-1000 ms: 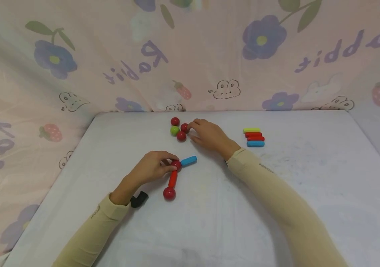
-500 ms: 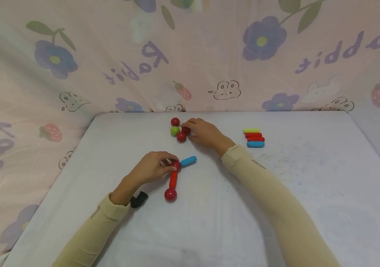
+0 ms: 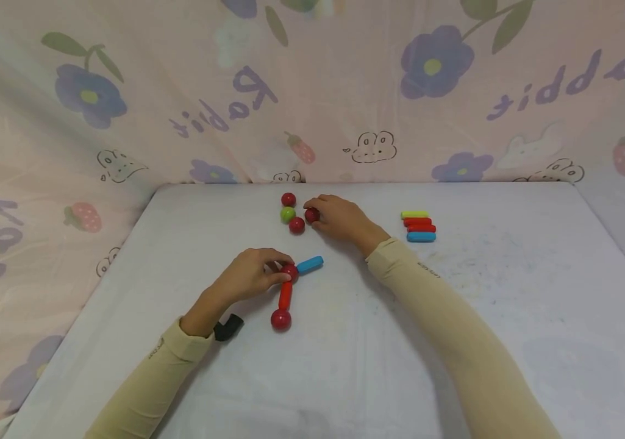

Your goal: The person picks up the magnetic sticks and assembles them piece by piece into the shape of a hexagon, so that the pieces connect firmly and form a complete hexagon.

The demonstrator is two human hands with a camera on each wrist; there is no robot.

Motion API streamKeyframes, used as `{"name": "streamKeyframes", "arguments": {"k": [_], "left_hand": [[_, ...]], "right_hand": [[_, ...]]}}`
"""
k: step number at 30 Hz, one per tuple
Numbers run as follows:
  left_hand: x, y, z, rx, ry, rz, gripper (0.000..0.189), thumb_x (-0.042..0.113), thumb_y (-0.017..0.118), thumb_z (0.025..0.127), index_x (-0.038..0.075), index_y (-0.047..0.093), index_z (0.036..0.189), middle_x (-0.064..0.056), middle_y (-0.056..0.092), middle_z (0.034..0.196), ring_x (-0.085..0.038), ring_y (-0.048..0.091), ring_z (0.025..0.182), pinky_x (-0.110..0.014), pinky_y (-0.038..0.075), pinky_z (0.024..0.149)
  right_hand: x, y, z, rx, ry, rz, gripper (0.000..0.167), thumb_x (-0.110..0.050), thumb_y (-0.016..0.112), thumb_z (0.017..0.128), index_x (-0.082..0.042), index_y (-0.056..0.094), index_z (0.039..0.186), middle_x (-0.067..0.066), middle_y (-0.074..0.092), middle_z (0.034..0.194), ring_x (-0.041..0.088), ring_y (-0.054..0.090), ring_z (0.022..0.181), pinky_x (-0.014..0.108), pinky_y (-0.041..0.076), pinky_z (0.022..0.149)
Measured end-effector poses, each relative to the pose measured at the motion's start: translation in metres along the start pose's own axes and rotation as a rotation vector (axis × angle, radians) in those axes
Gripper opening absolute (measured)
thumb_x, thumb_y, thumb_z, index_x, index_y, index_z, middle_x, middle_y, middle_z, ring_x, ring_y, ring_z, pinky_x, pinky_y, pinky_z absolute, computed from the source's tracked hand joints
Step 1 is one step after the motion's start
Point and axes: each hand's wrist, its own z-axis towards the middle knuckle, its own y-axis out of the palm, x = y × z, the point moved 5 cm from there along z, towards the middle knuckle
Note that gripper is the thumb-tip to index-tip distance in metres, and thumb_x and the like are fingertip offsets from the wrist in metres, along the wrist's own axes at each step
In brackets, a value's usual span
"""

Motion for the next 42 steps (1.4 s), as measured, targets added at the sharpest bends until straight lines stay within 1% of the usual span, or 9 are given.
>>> {"name": "streamKeyframes", "arguments": {"k": [8,12,14,19,22,27,30,36,42], "left_hand": [[0.000,-0.001,0.000,-0.006,-0.004,-0.003,0.032,0.026,0.076,0.089,0.019,0.072,0.120,0.002,0.074,0.106,-0.015,0.067,0.095,-0.032,0.054,0.082],[0.000,-0.001,0.000,-0.004,0.003,-0.006,0.032,0.026,0.076,0.089,0.019,0.072,0.120,0.002,0.074,0.106,-0.016,0.067,0.095,-0.032,0.055,0.082],[0.000,-0.001,0.000,-0.003,0.005,-0.004,0.032,0.026,0.076,0.089,0.018,0.072,0.119,0.002,0.074,0.106,-0.016,0.068,0.095,-0.032,0.054,0.082],[-0.001,-0.002,0.000,-0.005,0.006,-0.002,0.031,0.026,0.076,0.089,0.018,0.073,0.119,0.001,0.074,0.106,-0.016,0.068,0.095,-0.032,0.054,0.082],[0.000,-0.002,0.000,-0.010,0.004,-0.008,0.031,0.026,0.075,0.089,0.018,0.072,0.119,0.001,0.074,0.106,-0.016,0.068,0.095,-0.033,0.054,0.082],[-0.001,-0.002,0.000,-0.015,0.009,-0.008,0.031,0.026,0.075,0.089,0.018,0.072,0.119,0.002,0.074,0.106,-0.016,0.068,0.095,-0.032,0.054,0.082],[-0.001,-0.001,0.001,-0.014,0.010,-0.004,0.030,0.026,0.075,0.089,0.018,0.073,0.118,0.002,0.074,0.105,-0.016,0.068,0.095,-0.032,0.054,0.082],[0.000,-0.002,0.000,-0.013,0.012,-0.006,0.031,0.027,0.075,0.089,0.018,0.073,0.119,0.002,0.074,0.106,-0.017,0.068,0.095,-0.032,0.054,0.082],[-0.001,-0.002,0.000,-0.015,0.015,-0.015,0.031,0.027,0.075,0.089,0.018,0.073,0.119,0.002,0.074,0.106,-0.016,0.068,0.096,-0.033,0.054,0.082]], "right_hand": [[0.000,0.000,-0.002,0.018,0.000,-0.025,0.045,-0.019,0.070,0.092,-0.019,0.059,0.136,0.008,0.061,0.135,0.025,0.059,0.122,0.046,0.050,0.104],[0.000,0.000,-0.004,0.018,-0.004,-0.042,0.047,-0.018,0.070,0.092,-0.017,0.058,0.138,0.010,0.060,0.137,0.027,0.058,0.126,0.046,0.048,0.106],[0.000,0.000,-0.004,0.016,-0.001,-0.055,0.049,-0.018,0.071,0.092,-0.014,0.057,0.139,0.012,0.059,0.139,0.028,0.057,0.128,0.046,0.048,0.107],[0.000,-0.001,-0.006,0.014,0.016,-0.078,0.055,-0.022,0.070,0.092,-0.007,0.052,0.142,0.015,0.050,0.148,0.031,0.048,0.138,0.047,0.043,0.112],[-0.001,-0.002,-0.007,0.016,0.010,-0.072,0.056,-0.020,0.069,0.093,-0.009,0.051,0.144,0.013,0.047,0.151,0.031,0.045,0.140,0.047,0.041,0.113],[-0.004,-0.004,-0.011,0.027,-0.021,-0.037,0.048,-0.014,0.069,0.092,-0.015,0.057,0.139,0.009,0.057,0.141,0.028,0.054,0.132,0.046,0.045,0.110],[-0.002,-0.004,-0.012,0.037,-0.024,-0.028,0.044,-0.014,0.070,0.092,-0.013,0.060,0.136,0.010,0.062,0.134,0.027,0.058,0.124,0.045,0.048,0.107],[0.003,-0.003,-0.013,0.051,0.011,-0.020,0.044,-0.019,0.073,0.091,-0.013,0.060,0.133,0.009,0.063,0.128,0.025,0.062,0.116,0.045,0.051,0.103],[0.004,-0.004,-0.015,0.012,0.055,-0.001,0.046,-0.022,0.071,0.092,-0.009,0.056,0.134,0.013,0.062,0.129,0.027,0.061,0.115,0.046,0.050,0.103]]}}
